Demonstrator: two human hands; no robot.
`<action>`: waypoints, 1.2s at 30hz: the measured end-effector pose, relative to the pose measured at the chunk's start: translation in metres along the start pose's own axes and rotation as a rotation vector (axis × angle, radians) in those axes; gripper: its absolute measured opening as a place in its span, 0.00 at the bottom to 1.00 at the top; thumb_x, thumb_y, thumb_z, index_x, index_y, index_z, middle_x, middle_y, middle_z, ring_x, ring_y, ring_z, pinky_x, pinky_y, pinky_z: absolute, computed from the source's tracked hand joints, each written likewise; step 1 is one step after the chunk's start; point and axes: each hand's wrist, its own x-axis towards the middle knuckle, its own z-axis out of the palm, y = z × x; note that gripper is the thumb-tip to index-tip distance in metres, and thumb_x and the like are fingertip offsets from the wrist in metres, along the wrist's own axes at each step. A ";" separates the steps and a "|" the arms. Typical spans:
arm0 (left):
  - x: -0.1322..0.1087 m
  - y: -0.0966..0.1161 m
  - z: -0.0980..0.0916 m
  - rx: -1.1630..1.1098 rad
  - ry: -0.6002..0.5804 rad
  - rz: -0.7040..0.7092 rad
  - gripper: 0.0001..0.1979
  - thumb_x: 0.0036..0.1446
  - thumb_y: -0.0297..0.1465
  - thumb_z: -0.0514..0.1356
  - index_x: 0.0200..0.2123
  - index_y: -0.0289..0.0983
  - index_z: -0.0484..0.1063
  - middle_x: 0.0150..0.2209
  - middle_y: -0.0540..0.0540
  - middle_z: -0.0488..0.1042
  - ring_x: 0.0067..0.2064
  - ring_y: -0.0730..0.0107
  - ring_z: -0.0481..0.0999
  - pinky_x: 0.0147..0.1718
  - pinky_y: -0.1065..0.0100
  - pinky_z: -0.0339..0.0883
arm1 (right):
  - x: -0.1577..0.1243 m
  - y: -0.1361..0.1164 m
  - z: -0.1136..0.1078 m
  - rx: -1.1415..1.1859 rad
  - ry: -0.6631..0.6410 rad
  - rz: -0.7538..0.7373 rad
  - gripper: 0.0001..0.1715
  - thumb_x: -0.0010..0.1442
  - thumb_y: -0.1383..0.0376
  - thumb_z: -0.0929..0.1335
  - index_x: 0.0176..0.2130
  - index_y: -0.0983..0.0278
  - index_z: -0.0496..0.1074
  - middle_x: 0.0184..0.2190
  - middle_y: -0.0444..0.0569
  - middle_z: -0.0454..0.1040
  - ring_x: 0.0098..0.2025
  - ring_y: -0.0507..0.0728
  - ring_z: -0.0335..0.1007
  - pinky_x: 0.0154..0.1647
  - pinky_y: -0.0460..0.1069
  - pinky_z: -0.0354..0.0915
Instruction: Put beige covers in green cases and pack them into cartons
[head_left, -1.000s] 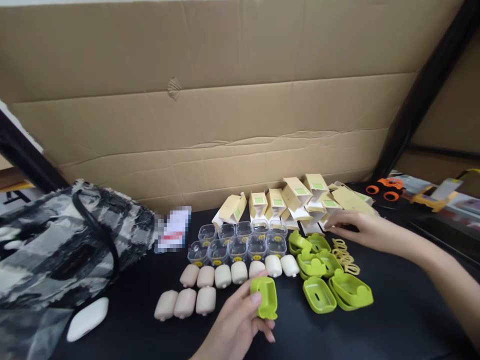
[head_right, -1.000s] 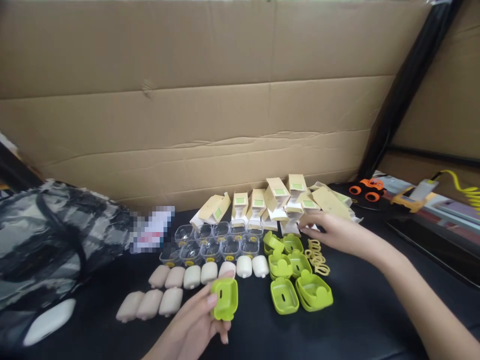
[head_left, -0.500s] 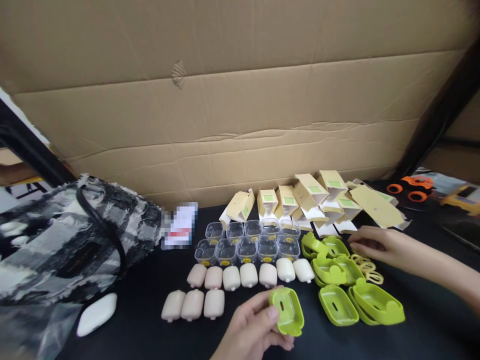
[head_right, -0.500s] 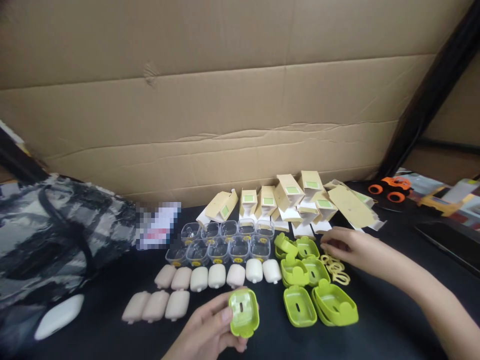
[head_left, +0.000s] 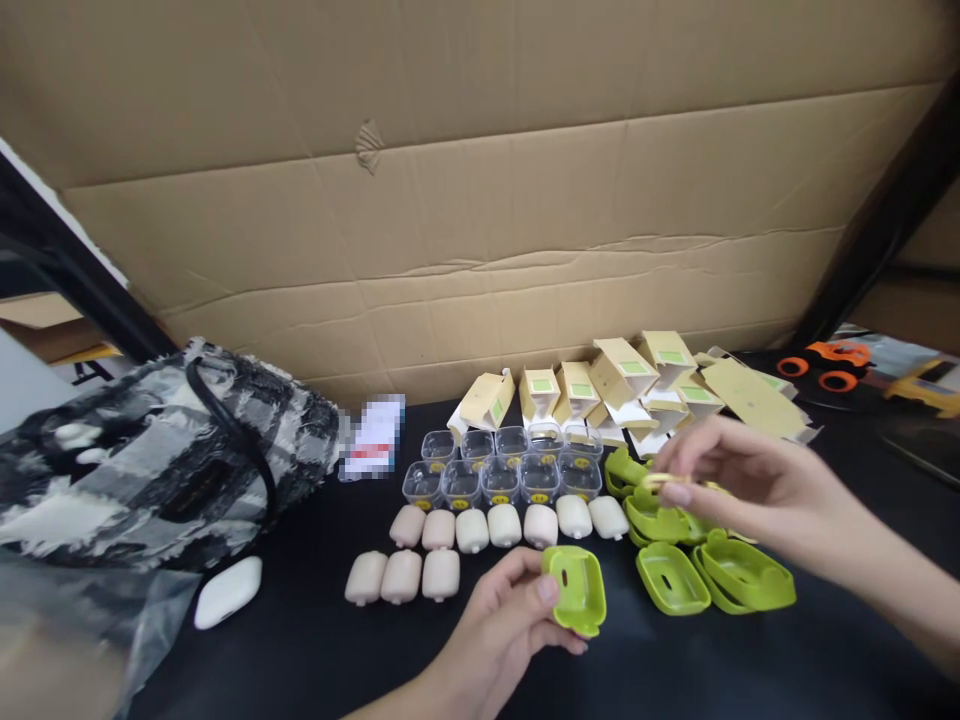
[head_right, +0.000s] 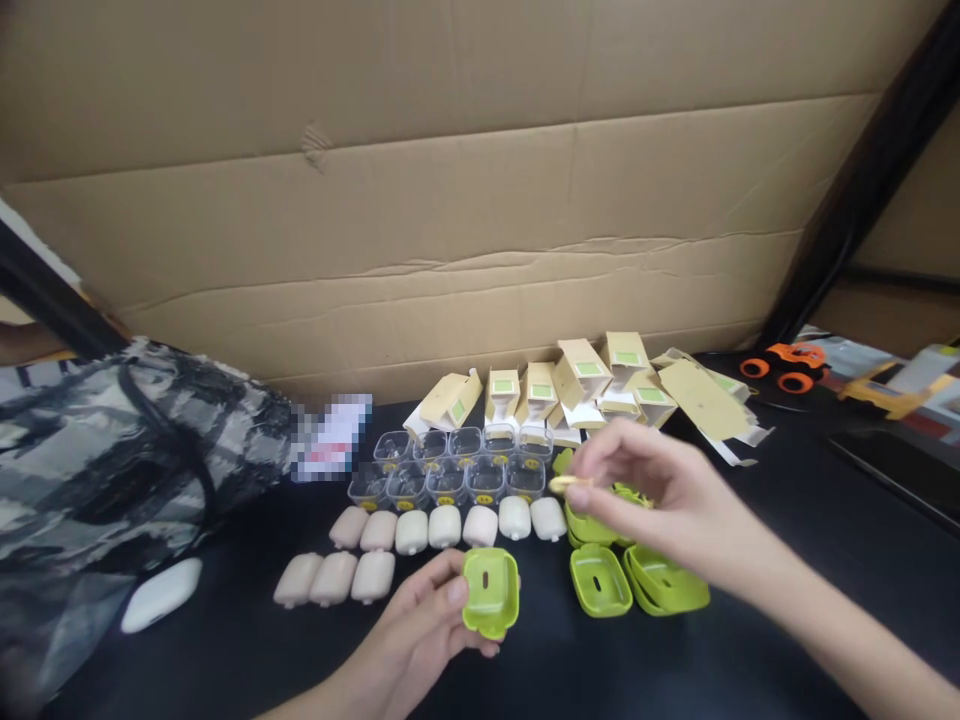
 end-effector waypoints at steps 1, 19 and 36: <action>-0.002 0.003 0.002 0.026 -0.012 0.011 0.19 0.45 0.41 0.69 0.34 0.32 0.72 0.30 0.43 0.77 0.31 0.67 0.77 0.32 0.66 0.68 | -0.001 -0.006 0.011 -0.022 -0.045 -0.048 0.08 0.55 0.60 0.71 0.29 0.59 0.69 0.27 0.44 0.73 0.29 0.53 0.71 0.30 0.47 0.70; -0.003 -0.001 0.002 0.189 0.032 0.145 0.19 0.45 0.36 0.70 0.39 0.36 0.71 0.38 0.47 0.77 0.38 0.72 0.74 0.40 0.67 0.69 | -0.026 0.009 0.076 -0.452 -0.053 -0.495 0.07 0.59 0.73 0.65 0.30 0.64 0.68 0.27 0.47 0.73 0.27 0.53 0.66 0.27 0.49 0.59; -0.006 -0.001 0.002 0.260 0.127 0.164 0.19 0.48 0.41 0.67 0.42 0.36 0.77 0.43 0.42 0.80 0.45 0.59 0.77 0.44 0.61 0.71 | -0.027 0.014 0.084 -0.411 0.001 -0.407 0.10 0.61 0.72 0.63 0.30 0.62 0.71 0.23 0.44 0.71 0.25 0.52 0.64 0.29 0.48 0.59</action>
